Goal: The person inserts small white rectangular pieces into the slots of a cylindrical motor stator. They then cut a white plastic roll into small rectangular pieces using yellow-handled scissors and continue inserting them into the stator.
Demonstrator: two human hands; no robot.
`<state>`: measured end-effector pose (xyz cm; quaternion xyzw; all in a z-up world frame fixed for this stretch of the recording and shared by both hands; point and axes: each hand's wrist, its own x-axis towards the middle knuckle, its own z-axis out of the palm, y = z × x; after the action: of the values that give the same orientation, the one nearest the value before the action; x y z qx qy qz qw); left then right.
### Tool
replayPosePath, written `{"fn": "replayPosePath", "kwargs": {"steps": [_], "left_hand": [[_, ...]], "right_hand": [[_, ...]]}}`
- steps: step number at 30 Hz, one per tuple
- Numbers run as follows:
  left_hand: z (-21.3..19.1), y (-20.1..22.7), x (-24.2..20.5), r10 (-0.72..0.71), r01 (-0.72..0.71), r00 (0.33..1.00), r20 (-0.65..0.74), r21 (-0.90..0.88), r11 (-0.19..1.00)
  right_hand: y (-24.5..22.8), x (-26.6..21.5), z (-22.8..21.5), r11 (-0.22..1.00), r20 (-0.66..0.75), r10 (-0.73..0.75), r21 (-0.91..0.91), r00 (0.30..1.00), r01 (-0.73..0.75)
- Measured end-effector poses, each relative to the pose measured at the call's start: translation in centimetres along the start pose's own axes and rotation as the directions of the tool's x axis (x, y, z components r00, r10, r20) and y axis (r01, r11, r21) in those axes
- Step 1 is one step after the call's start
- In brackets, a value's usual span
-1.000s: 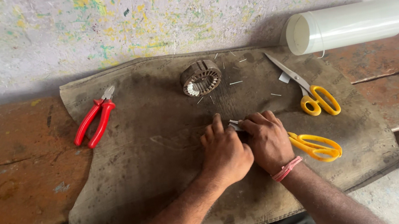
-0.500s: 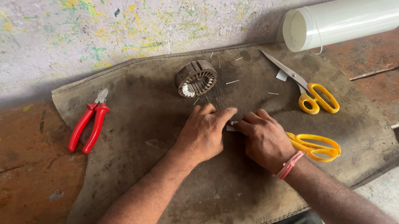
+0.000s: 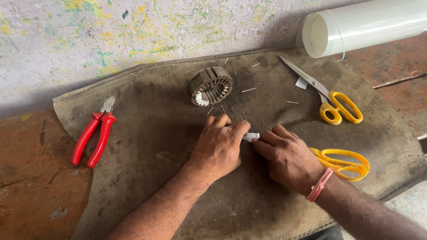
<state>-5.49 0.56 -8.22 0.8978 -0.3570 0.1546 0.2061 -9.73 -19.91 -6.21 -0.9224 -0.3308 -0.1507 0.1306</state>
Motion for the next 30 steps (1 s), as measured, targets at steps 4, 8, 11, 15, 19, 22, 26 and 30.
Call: {"fn": "replayPosePath", "kwargs": {"steps": [4, 8, 11, 15, 19, 22, 26, 30], "left_hand": [[0.0, 0.1, 0.0, -0.017, 0.017, 1.0, 0.026, -0.004, 1.0], [-0.2, 0.1, 0.0, -0.033, 0.034, 0.999, 0.021, -0.022, 0.999], [0.0, 0.0, 0.2, -0.062, 0.063, 0.998, 0.015, -0.101, 0.993], [0.3, -0.3, 0.6, -0.098, 0.095, 0.995, -0.012, -0.15, 0.984], [0.8, 0.1, 0.8, -0.102, 0.092, 0.994, -0.042, -0.196, 0.976], [0.9, 0.4, 1.2, -0.11, 0.098, 0.993, -0.05, -0.2, 0.975], [0.3, 0.3, 1.5, -0.233, 0.233, 0.972, 0.039, -0.312, 0.921], [-0.9, -0.6, 3.0, -0.257, 0.092, 0.939, -0.229, -0.552, 0.829]], "right_hand": [[-0.1, -0.3, -0.3, 0.999, 0.012, -0.035, 0.002, 0.999, 0.035], [-0.4, -0.2, -0.4, 0.999, -0.019, -0.033, 0.0, 0.999, 0.033], [0.1, -0.5, -0.6, 0.997, -0.109, -0.072, 0.024, 0.992, 0.075], [2.2, -0.9, -1.9, 0.995, -0.282, -0.064, 0.055, 0.957, 0.083], [5.9, 0.5, -2.9, 0.999, -0.416, 0.025, -0.024, 0.909, -0.039], [7.8, 2.6, -2.9, 0.995, -0.396, -0.061, -0.101, 0.916, 0.023], [7.7, 5.6, -2.7, 0.971, -0.444, -0.114, -0.24, 0.889, 0.005], [6.6, 8.0, -2.0, 0.931, -0.435, 0.223, 0.361, 0.872, -0.058]]}}
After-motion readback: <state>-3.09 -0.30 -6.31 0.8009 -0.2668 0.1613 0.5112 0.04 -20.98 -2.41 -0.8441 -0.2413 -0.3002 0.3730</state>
